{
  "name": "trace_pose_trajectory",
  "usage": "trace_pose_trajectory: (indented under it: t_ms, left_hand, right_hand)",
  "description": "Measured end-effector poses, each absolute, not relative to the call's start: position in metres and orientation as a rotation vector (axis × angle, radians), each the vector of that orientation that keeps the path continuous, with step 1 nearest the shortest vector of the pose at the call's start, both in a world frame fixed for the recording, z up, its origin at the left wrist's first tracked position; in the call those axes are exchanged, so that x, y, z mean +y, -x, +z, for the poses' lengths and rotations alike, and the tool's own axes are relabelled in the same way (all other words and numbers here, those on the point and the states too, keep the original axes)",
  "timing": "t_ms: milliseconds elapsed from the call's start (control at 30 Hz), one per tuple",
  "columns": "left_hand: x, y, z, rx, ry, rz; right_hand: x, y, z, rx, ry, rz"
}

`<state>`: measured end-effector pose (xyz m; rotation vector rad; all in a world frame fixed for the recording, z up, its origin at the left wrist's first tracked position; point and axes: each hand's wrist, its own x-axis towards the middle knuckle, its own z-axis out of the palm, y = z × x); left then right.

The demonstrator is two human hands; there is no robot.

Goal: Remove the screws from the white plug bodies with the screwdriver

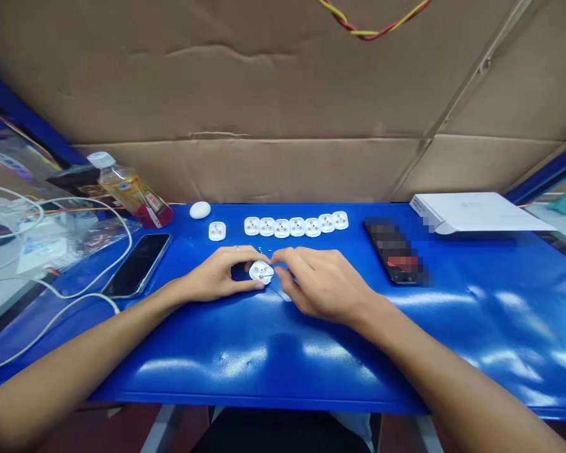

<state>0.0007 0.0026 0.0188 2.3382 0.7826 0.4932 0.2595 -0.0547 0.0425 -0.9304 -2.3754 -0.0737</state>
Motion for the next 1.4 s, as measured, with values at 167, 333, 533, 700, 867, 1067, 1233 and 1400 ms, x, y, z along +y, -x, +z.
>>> trace_pose_trajectory:
  t_ms: [167, 333, 533, 700, 867, 1067, 1233, 1400]
  left_hand:
    - [0.0020, -0.0007, 0.0188, 0.791, -2.332, 0.501]
    - [0.0023, 0.0003, 0.0203, 0.788, -2.347, 0.495]
    - [0.0016, 0.0004, 0.0201, 0.798, -2.325, 0.484]
    - [0.0019, -0.0011, 0.0214, 0.808, -2.332, 0.462]
    - [0.0021, -0.0015, 0.0216, 0.799, -2.345, 0.466]
    - [0.0026, 0.0005, 0.0209, 0.799, -2.337, 0.463]
    - [0.0031, 0.0004, 0.0208, 0.805, -2.332, 0.460]
    - [0.0033, 0.0010, 0.0196, 0.804, -2.324, 0.454]
  right_hand:
    - [-0.0557, -0.2595, 0.0444, -2.385, 0.894, 0.016]
    - [-0.0542, -0.2603, 0.0432, -2.368, 0.979, -0.021]
    - [-0.0527, -0.2623, 0.0420, -2.366, 0.879, 0.091]
    - [-0.0481, -0.2653, 0.0379, -2.361, 0.971, 0.039]
    - [-0.0471, -0.2642, 0.0358, -2.410, 0.857, 0.114]
    - [-0.0460, -0.2677, 0.0373, -2.326, 0.840, 0.119]
    - [-0.0464, -0.2661, 0.0376, -2.382, 0.822, 0.165]
    - [-0.0466, -0.2641, 0.0386, -2.376, 0.801, 0.138]
